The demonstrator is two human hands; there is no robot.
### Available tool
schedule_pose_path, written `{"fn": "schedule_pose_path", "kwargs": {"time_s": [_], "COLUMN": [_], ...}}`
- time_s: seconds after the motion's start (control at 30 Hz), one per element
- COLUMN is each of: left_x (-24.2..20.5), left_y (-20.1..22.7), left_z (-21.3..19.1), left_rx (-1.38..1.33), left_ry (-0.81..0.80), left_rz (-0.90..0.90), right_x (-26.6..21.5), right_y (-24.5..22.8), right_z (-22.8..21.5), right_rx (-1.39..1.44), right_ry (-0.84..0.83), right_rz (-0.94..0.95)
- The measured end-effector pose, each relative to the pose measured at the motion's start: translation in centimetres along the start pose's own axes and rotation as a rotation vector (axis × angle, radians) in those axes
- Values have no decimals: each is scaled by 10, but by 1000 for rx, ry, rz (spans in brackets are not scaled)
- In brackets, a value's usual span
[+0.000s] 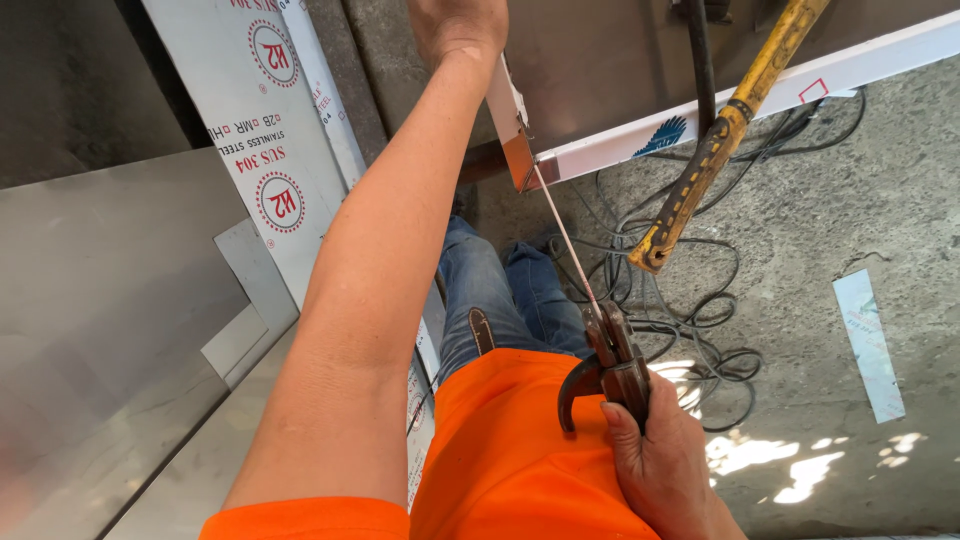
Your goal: The person welds the corner of a stainless steel frame lying on the floor, producing sparks, then uses a hammer to tap the welded joint and pliers to handle the workpiece, alternating between welding and hammering the frame edges.
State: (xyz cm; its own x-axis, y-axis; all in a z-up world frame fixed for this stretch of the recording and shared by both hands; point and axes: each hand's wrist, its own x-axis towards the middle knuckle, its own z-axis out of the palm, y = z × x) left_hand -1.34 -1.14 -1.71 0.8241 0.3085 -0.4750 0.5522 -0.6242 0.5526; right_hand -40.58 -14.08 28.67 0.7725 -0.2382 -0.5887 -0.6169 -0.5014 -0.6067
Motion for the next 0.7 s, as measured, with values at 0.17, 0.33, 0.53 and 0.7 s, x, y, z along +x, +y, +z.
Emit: {"fn": "schedule_pose_path", "kwargs": {"time_s": [0.17, 0.33, 0.53, 0.7], "left_x": [-19, -20, -24, -20], "left_y": [25, 28, 30, 31], "left_z": [-24, -26, -28, -27], "left_rx": [-34, -24, -22, -30], "left_ry": [-22, -23, -6, 31], "left_rz": [-60, -73, -65, -36], "right_x": [1, 1, 0, -2], "right_y": [-3, -2, -1, 3], "right_z": [0, 0, 0, 2], "right_rx": [23, 22, 19, -3], "right_ry": [4, 6, 4, 14], "right_rz": [-20, -36, -40, 0]}}
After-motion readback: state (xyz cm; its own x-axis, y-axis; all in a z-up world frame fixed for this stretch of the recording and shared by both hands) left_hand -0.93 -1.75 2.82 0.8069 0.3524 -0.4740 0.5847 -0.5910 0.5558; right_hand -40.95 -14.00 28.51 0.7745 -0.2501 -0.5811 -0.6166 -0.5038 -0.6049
